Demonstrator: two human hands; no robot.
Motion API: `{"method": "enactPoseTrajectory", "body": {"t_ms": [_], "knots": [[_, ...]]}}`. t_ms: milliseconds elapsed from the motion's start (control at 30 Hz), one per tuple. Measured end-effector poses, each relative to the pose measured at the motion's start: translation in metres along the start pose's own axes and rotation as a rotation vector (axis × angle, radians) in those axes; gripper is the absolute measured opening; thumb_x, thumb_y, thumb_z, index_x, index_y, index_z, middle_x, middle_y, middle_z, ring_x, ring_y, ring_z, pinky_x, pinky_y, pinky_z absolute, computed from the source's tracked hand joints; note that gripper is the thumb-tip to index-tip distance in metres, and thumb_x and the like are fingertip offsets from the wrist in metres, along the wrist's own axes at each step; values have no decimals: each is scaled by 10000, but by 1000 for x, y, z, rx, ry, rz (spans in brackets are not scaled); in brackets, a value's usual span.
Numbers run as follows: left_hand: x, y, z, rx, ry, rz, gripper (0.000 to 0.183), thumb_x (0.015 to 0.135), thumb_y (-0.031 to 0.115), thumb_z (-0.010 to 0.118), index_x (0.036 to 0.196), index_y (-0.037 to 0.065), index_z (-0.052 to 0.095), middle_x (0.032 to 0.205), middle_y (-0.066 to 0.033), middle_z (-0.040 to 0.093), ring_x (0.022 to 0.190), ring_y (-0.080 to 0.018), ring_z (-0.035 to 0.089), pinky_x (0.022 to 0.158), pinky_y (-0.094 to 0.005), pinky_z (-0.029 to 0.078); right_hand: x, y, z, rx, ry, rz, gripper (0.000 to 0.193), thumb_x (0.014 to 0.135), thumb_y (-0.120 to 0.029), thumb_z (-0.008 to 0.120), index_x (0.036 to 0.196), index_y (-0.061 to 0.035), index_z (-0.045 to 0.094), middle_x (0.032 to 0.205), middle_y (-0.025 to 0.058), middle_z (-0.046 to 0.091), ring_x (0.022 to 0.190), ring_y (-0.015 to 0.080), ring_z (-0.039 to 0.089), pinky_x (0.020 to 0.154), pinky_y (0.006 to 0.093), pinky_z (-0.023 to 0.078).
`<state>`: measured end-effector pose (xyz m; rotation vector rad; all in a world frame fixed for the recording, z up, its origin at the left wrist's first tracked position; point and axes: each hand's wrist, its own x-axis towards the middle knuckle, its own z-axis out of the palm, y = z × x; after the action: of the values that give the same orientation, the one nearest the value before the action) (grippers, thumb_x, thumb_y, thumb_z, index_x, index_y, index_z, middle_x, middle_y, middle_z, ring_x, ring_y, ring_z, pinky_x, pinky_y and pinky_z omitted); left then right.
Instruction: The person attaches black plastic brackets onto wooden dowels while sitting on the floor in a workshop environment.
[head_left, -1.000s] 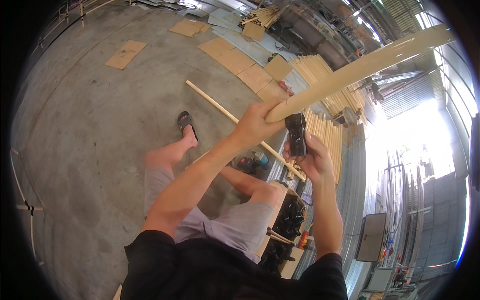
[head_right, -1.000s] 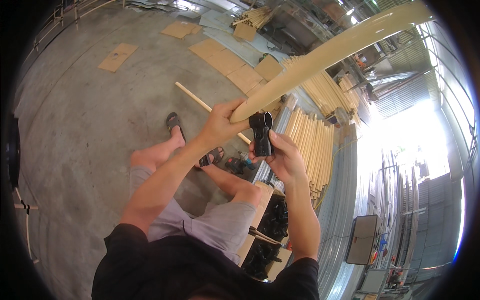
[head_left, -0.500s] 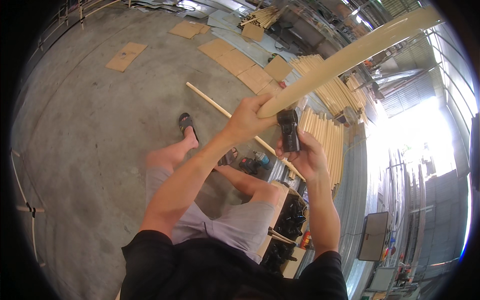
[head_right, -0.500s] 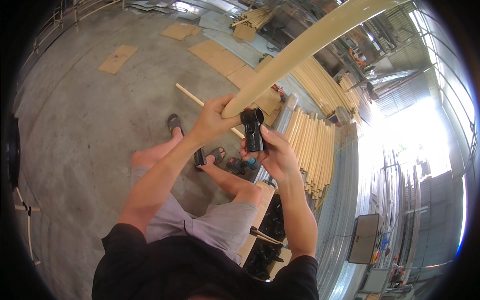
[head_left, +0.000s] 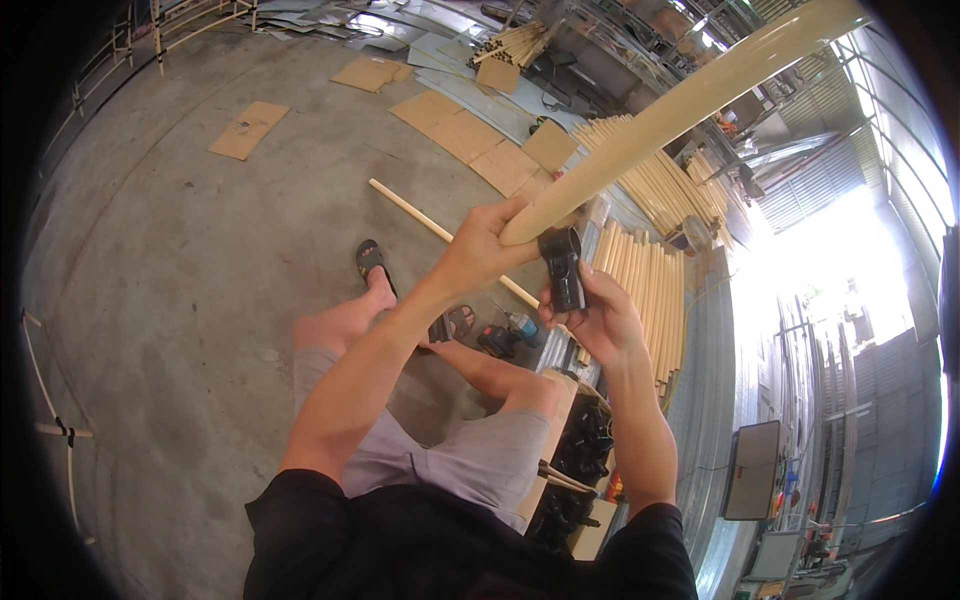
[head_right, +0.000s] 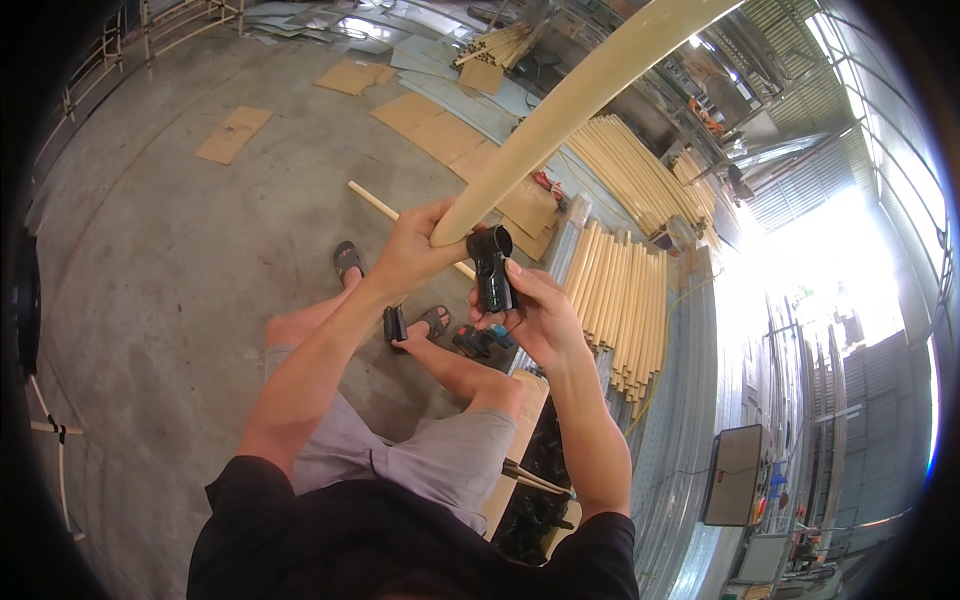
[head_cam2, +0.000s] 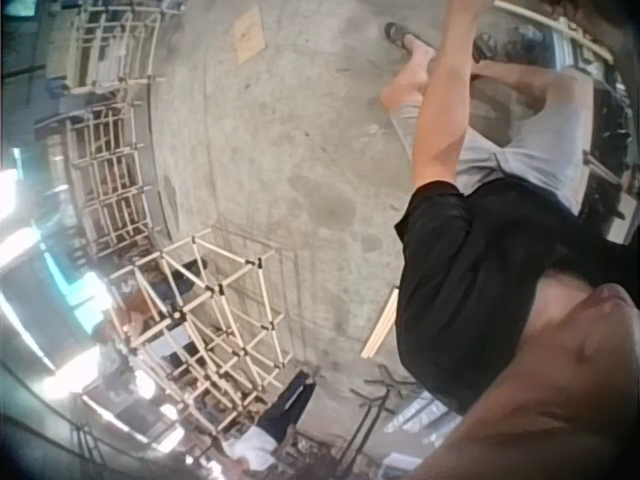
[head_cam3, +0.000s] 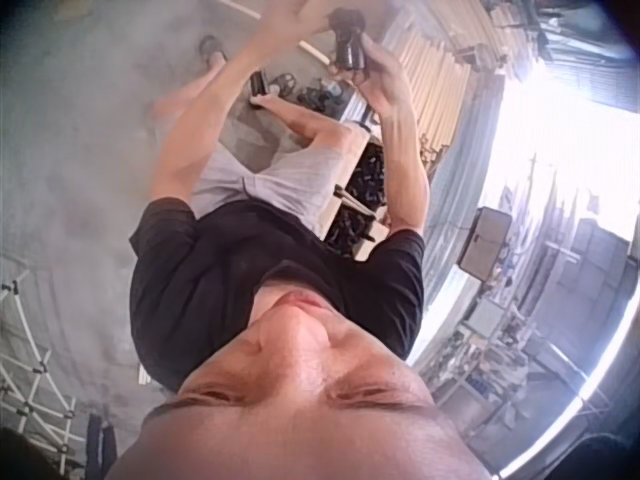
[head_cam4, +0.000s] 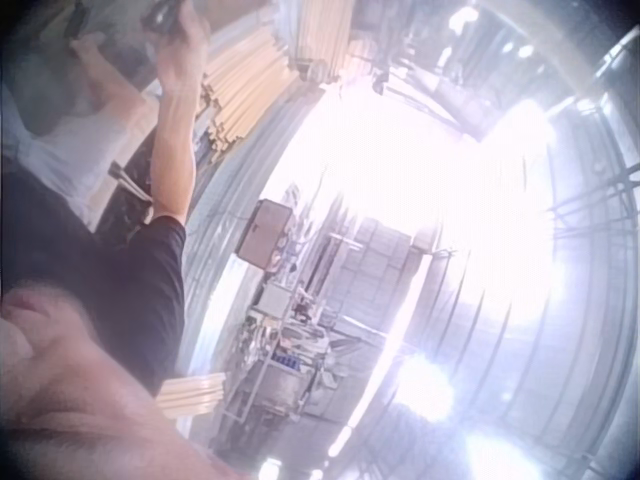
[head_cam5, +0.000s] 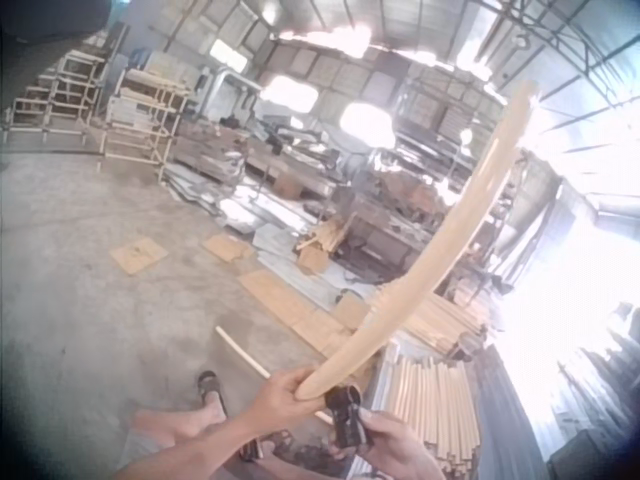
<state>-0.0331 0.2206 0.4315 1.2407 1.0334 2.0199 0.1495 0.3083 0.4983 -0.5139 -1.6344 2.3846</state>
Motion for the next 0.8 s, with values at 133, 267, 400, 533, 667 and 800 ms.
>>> {"method": "enactPoseTrajectory", "body": {"t_ms": [133,267,400,533,667,800], "knots": [[-2,0,-5,-62,-34,9,293,853,51,755,1129,18,661,1005,-24,690,918,-86,635,786,-242,505,0,-2,5,-43,-3,-3,432,1002,-320,517,1101,96,581,928,241,671,798,347,676,688,399,579],[-2,10,-3,-78,-56,-20,294,847,67,763,1121,27,663,951,-11,692,763,-48,606,623,-204,462,-3,-4,6,-63,5,-3,422,1004,-306,518,1083,102,585,922,243,672,795,343,678,679,391,580],[-1,11,-4,-120,-75,-39,296,842,86,769,1117,43,666,905,6,690,637,-15,545,506,-185,380,-3,-6,8,-107,14,-3,426,999,-309,528,1080,105,586,919,243,675,793,335,681,676,387,580],[-4,15,-17,-158,-96,-65,314,843,76,759,1141,49,663,939,-6,693,680,-30,576,544,-192,427,2,0,13,-107,33,-14,414,974,-305,564,1097,90,586,923,237,680,789,325,682,688,405,573],[-6,20,-23,-135,-144,-136,346,832,76,752,1165,49,661,1005,-14,697,778,-48,604,640,-208,483,-2,16,7,-52,46,-85,401,940,-288,613,1101,77,571,895,228,669,763,339,663,675,448,546],[-4,17,-8,-197,-166,-70,324,823,21,691,1145,53,672,965,17,665,869,-42,591,746,-223,482,-5,34,-1,20,40,-161,417,943,-327,605,1112,51,555,866,222,646,723,332,620,630,404,504]]}}
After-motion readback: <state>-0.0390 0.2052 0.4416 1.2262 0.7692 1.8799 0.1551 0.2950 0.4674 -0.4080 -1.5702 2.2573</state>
